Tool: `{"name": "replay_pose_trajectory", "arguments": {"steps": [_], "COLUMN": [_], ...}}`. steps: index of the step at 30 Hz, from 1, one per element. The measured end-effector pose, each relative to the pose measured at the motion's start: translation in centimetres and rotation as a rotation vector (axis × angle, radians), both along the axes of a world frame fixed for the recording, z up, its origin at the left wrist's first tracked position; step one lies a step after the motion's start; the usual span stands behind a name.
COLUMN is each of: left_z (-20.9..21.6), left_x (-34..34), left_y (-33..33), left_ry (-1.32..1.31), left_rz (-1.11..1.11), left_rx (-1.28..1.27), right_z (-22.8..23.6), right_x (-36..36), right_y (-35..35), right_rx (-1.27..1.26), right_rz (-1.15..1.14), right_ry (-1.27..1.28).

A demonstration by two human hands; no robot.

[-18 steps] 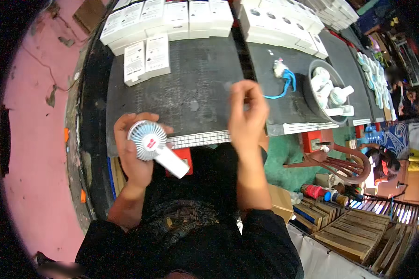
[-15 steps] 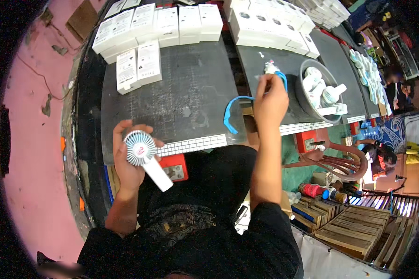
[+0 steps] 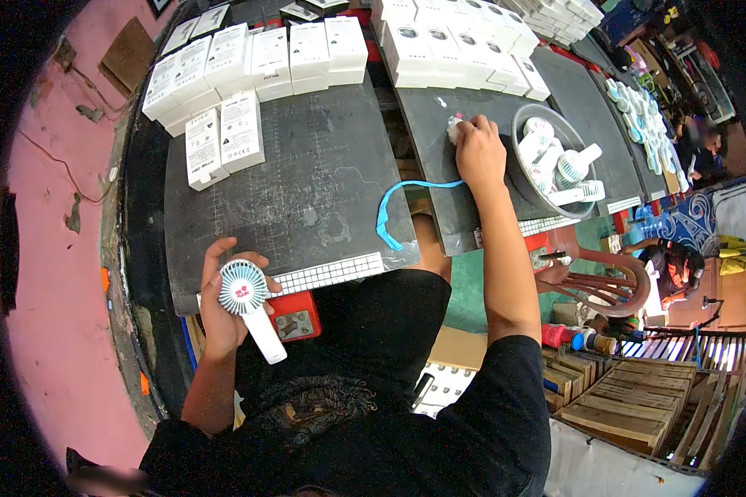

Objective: The recorder attaches lanyards to small portable hand fans and packs them into their individual boxes.

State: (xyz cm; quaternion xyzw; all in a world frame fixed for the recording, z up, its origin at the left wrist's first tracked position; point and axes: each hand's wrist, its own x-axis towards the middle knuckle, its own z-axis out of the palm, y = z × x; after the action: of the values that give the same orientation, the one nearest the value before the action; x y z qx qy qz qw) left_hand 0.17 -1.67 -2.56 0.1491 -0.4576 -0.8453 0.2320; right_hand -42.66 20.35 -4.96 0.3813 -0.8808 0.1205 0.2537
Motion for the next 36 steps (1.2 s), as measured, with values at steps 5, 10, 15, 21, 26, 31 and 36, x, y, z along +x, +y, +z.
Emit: {"name": "replay_pose_trajectory", "arguments": {"steps": [5,10,15,21,26,31,36], "left_z": [-0.1,0.4,0.5,0.6,0.4,0.0,-0.3], "left_x": [0.3,0.9,1.8,2.6,3.0,3.2,2.9], "left_y": [0.2,0.3,0.7,0.8,0.6,0.4,0.4], "left_ry": [0.043,0.053,0.047,0.043,0.048,0.023,0.013], "left_rz": [-0.050,-0.042,-0.017,0.013,0.018,0.029,0.025], "left_rx": [0.050,0.063,0.073,0.076,0.078,0.067,0.064], "right_z": [-1.2,-1.7,-0.4,-1.1,-0.5,0.7,0.8], "right_x": [0.5,0.9,1.5,-0.2,-1.0,-0.2,-0.2], "right_y": [1.3,2.4,1.6,1.2,0.9,0.1,-1.1], "right_rx": [-0.046,-0.444,-0.432,-0.406,-0.300,-0.184,0.013], "right_rz": [0.041,0.032,-0.056,-0.134,-0.145,-0.132,0.024], "right_ry": [-0.093,-0.408,-0.487,-0.395,-0.351,-0.291,0.014]}}
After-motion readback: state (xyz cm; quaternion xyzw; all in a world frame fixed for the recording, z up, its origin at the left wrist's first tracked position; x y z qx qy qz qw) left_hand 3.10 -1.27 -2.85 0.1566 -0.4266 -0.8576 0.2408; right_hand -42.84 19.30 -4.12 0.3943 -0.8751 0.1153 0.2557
